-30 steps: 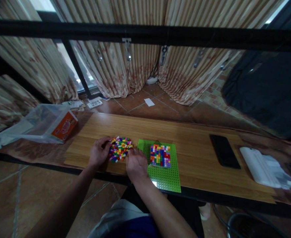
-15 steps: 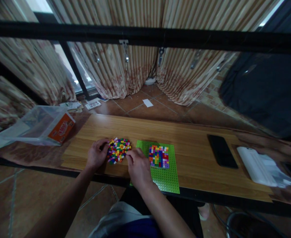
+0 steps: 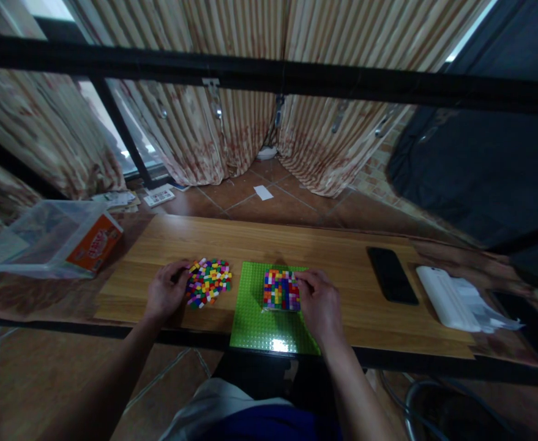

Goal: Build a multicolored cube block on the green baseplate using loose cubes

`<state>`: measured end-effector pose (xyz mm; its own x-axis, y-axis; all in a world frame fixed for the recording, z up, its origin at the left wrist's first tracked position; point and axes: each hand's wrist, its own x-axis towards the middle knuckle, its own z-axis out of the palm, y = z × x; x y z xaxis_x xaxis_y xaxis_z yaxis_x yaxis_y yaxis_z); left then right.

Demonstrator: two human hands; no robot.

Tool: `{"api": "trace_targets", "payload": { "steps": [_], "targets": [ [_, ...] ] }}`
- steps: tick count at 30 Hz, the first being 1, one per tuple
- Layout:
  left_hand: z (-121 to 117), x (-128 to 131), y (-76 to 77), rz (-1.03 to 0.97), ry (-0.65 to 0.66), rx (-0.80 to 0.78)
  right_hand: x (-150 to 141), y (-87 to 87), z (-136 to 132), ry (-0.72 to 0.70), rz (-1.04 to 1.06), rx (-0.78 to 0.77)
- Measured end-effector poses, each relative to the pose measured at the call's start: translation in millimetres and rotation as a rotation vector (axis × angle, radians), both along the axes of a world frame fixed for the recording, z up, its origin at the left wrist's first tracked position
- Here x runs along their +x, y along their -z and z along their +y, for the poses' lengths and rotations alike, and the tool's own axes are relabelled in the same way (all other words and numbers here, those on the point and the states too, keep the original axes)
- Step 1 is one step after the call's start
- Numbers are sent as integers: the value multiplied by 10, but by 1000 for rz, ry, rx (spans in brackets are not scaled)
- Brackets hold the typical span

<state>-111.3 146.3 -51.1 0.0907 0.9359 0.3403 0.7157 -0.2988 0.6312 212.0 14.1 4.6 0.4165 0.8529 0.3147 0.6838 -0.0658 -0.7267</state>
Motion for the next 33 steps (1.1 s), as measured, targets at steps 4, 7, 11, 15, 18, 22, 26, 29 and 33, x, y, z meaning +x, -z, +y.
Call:
{"api": "trace_targets", "payload": {
  "steps": [4,7,11,15,18,22,26,29,33],
  "targets": [
    [3,-2,1,6,-2,-1,-55,6,62,6,-99,-70],
    [7,-7,11,5,2,4,-82,27,90,30,-158,-120],
    [11,-11,24,0,2,-2,-83,55,107,52,-179,-111],
    [8,-3,13,8,-5,-9,-89,70,125,82,-162,-82],
    [3,3,2,12,-9,-2,-96,80,139,105,-153,-70],
    [0,4,0,17,-14,-3,-79,89,133,103,-137,-66],
    [5,2,2,15,-4,1,-28,87,91,106,-75,-52],
    [8,0,8,10,1,9,4,74,77,138,-60,-32],
    [8,-5,20,12,1,17,20,89,128,168,-51,-13]
  ]
}}
